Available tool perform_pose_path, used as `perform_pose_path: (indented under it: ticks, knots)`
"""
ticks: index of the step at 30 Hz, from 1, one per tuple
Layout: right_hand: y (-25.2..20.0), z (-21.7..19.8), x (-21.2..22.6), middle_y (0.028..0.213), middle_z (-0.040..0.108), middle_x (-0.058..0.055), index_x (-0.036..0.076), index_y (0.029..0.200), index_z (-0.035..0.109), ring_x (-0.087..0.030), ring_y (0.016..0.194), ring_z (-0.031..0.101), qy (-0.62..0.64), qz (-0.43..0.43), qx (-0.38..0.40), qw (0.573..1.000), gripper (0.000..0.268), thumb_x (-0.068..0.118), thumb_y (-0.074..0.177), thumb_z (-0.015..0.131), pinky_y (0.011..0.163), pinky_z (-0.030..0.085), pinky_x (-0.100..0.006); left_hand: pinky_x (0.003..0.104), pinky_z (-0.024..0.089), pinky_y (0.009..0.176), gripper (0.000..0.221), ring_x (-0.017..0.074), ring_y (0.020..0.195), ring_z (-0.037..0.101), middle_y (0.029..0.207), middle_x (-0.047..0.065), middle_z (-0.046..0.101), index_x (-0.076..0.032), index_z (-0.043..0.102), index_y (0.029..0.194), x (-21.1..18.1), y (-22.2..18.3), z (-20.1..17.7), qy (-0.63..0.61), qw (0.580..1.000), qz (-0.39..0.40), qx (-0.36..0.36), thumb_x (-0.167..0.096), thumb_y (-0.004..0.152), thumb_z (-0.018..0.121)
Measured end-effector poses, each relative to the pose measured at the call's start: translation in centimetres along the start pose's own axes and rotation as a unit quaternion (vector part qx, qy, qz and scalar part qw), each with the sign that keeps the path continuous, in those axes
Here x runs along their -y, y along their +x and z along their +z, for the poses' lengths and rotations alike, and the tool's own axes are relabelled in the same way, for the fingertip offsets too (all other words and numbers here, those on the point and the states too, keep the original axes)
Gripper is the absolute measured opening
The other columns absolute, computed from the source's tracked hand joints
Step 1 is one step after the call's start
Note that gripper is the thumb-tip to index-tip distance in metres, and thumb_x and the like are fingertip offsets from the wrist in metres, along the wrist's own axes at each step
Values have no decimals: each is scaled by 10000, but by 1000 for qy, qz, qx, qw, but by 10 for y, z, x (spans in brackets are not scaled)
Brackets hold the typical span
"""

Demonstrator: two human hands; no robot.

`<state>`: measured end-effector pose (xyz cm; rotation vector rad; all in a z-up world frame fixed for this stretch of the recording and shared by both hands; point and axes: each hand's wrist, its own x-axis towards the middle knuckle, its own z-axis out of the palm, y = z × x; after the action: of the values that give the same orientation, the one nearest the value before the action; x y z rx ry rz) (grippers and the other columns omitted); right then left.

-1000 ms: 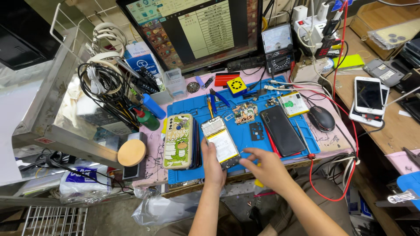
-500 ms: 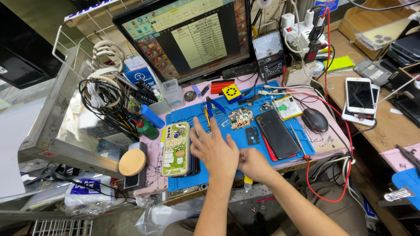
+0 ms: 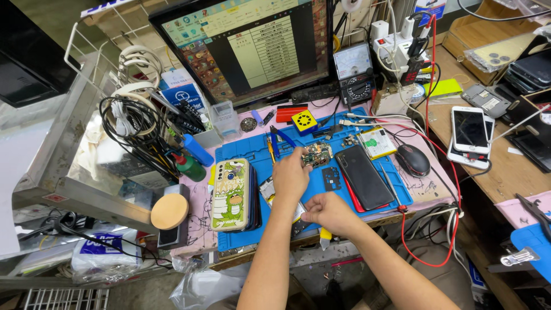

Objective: The person handles a mobile phone motherboard, marks a component with a pen, and positions a battery and motherboard onto a phone frame on a workbench.

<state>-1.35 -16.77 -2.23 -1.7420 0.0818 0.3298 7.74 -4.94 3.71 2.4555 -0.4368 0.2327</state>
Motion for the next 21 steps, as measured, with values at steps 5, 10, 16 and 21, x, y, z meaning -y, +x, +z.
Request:
perform_pose_path:
  ticks: [5, 10, 16, 21]
  knots:
    - [-1, 0, 7, 833, 765, -98, -80, 1039, 723, -123, 749, 702, -1, 9, -7, 1000, 307, 50, 780, 823, 692, 558, -258, 472, 527, 710, 502, 324, 809, 727, 803, 70, 761, -174, 605, 1244, 4, 7, -13, -71, 997, -12, 13, -129, 784, 801]
    - [-1, 1, 4, 819, 754, -96, -87, 1037, 722, -125, 735, 687, 5, 9, -9, 1000, 309, 50, 781, 825, 679, 550, -261, 437, 540, 730, 369, 284, 815, 744, 820, 56, 777, -169, 689, 1087, 9, 12, -14, -59, 998, -29, -9, -145, 748, 834]
    - [-3, -1, 7, 810, 753, -86, -85, 1027, 730, -116, 728, 680, -8, 8, -9, 1000, 309, 72, 782, 835, 674, 544, -254, 311, 576, 736, 301, 156, 821, 722, 954, 106, 793, -85, 732, 1135, 15, 23, -16, -380, 921, -40, 74, -57, 839, 780]
    - [-4, 0, 10, 812, 743, -77, -81, 1019, 722, -111, 729, 671, -26, 5, -25, 999, 313, 60, 767, 846, 675, 547, -255, 268, 590, 856, 355, 115, 935, 710, 1043, 60, 724, 0, 687, 1303, -11, 36, -27, -611, 764, 51, 199, -11, 949, 709]
